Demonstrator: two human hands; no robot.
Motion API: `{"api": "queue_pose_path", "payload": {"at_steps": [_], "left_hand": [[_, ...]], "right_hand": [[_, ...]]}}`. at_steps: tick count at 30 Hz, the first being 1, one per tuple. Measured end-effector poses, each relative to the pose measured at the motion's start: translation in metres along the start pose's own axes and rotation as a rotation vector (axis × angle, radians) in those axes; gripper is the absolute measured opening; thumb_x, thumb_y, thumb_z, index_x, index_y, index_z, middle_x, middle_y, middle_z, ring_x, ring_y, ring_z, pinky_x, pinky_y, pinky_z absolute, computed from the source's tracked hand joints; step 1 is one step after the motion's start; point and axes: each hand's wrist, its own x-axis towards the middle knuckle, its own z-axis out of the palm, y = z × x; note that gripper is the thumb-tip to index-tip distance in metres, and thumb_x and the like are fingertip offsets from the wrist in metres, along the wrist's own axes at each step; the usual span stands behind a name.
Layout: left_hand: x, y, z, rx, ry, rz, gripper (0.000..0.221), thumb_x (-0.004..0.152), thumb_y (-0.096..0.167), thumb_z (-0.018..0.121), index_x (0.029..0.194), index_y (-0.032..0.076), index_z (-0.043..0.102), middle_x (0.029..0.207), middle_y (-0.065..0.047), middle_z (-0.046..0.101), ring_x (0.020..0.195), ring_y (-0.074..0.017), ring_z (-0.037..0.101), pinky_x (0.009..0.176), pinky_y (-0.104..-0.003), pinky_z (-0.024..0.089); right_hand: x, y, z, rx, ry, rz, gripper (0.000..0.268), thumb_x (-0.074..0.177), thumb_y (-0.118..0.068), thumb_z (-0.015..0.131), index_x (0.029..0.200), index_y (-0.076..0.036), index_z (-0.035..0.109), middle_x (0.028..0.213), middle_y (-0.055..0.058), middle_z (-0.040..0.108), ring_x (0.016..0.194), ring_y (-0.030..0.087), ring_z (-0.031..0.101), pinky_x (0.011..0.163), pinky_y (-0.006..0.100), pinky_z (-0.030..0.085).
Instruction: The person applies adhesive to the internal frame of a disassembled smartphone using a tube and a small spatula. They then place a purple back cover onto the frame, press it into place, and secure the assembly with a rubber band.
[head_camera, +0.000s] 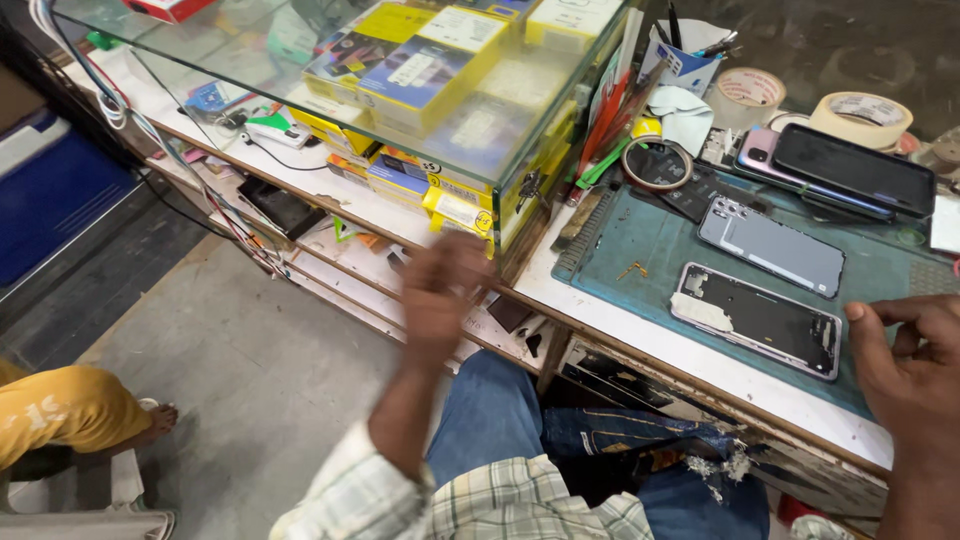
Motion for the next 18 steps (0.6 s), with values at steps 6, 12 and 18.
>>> {"api": "queue_pose_path", "payload": {"at_steps": [6,12,18], "left_hand": [[0.009,0.025,0.096,0.373,-0.635,0.107,0.012,0.094,0.019,0.075,0.104,0.013,0.073,0.094,-0.003,0.074,0.089,-0.0217,0.073,0.075,-0.034,0.057],[0.034,-0.001,0.131,0.432,-0.592,0.273,0.013,0.092,0.019,0.077,0.1,0.011,0.071,0.095,-0.004,0.074,0.092,-0.0259,0.071,0.079,-0.038,0.055],[0.035,-0.005,0.143,0.534,-0.576,0.323,0.03,0.082,0.023,0.081,0.105,0.007,0.071,0.102,-0.009,0.073,0.097,-0.0314,0.064,0.084,-0.043,0.049]], "right_hand": [[0.019,-0.032,-0.016,-0.158,-0.016,-0.121,0.016,0.105,-0.006,0.083,0.096,0.0,0.072,0.085,0.007,0.062,0.067,0.012,0.054,0.06,0.024,0.041],[0.026,-0.06,-0.021,-0.077,0.063,-0.018,0.018,0.106,-0.009,0.078,0.092,-0.001,0.071,0.078,0.007,0.061,0.064,0.014,0.056,0.056,0.027,0.041],[0.034,-0.08,-0.023,-0.002,0.031,0.029,0.017,0.098,-0.012,0.076,0.087,-0.001,0.07,0.071,0.004,0.06,0.055,0.013,0.052,0.052,0.029,0.038]]}}
